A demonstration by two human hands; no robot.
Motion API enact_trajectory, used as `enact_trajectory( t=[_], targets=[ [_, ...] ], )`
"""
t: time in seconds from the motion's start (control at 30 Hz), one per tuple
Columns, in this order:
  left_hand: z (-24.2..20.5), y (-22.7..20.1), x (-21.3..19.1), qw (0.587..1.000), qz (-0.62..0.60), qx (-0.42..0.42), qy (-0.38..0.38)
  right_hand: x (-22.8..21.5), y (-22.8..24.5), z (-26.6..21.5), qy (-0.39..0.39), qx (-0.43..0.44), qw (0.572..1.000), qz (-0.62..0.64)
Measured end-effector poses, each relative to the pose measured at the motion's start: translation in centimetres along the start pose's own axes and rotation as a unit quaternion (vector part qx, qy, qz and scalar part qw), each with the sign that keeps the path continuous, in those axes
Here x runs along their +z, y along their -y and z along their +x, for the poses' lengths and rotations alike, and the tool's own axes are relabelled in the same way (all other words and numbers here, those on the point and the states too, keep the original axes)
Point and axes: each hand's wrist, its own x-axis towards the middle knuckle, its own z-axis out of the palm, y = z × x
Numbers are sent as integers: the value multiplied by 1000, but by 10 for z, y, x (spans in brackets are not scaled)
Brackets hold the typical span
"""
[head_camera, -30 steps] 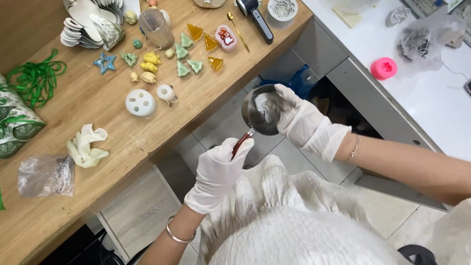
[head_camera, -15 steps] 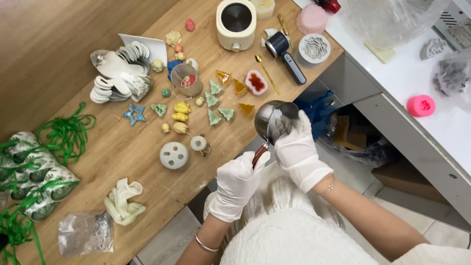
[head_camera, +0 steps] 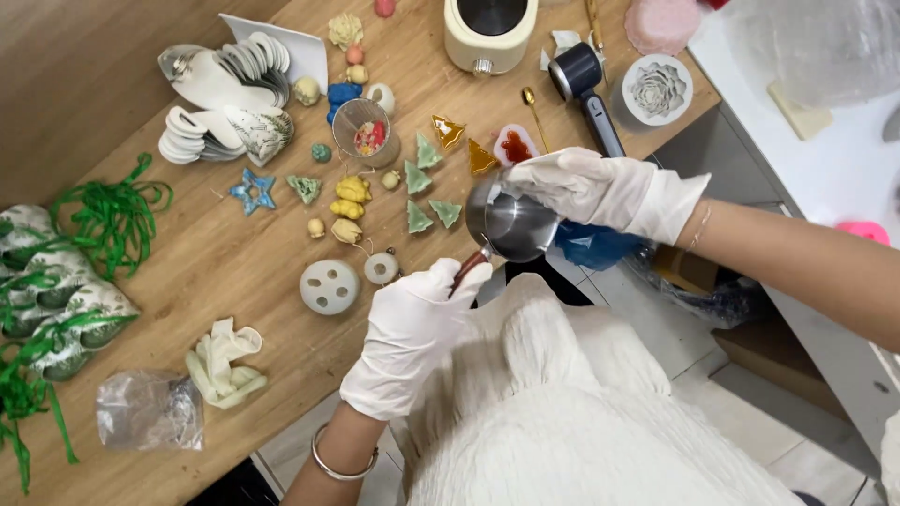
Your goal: De-molding and cleaning excess wax from candle figurines using a sculpting tool.
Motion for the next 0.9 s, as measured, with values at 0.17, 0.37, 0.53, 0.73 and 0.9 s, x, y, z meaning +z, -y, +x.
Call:
enact_trajectory(
  t=[0.17, 0.37, 0.53, 0.73, 0.9],
  targets=[
    [11, -26, 35, 979, -65, -26, -194, 22, 44, -19, -224, -102, 870, -426],
    [32, -68, 73, 949, -220, -109, -199, -18, 11, -11, -218, -171, 918, -285],
    [49, -92, 73, 952, -69, -70, -289, -31, 0, -12, -211, -75, 816, -533],
    [63, -100, 97, 938, 49, 7, -343, -33, -19, -38, -148, -26, 983, -108],
    [77, -109, 102, 943, -55, -62, -321, -59, -55, -75, -120, 76, 734, 664]
  ],
)
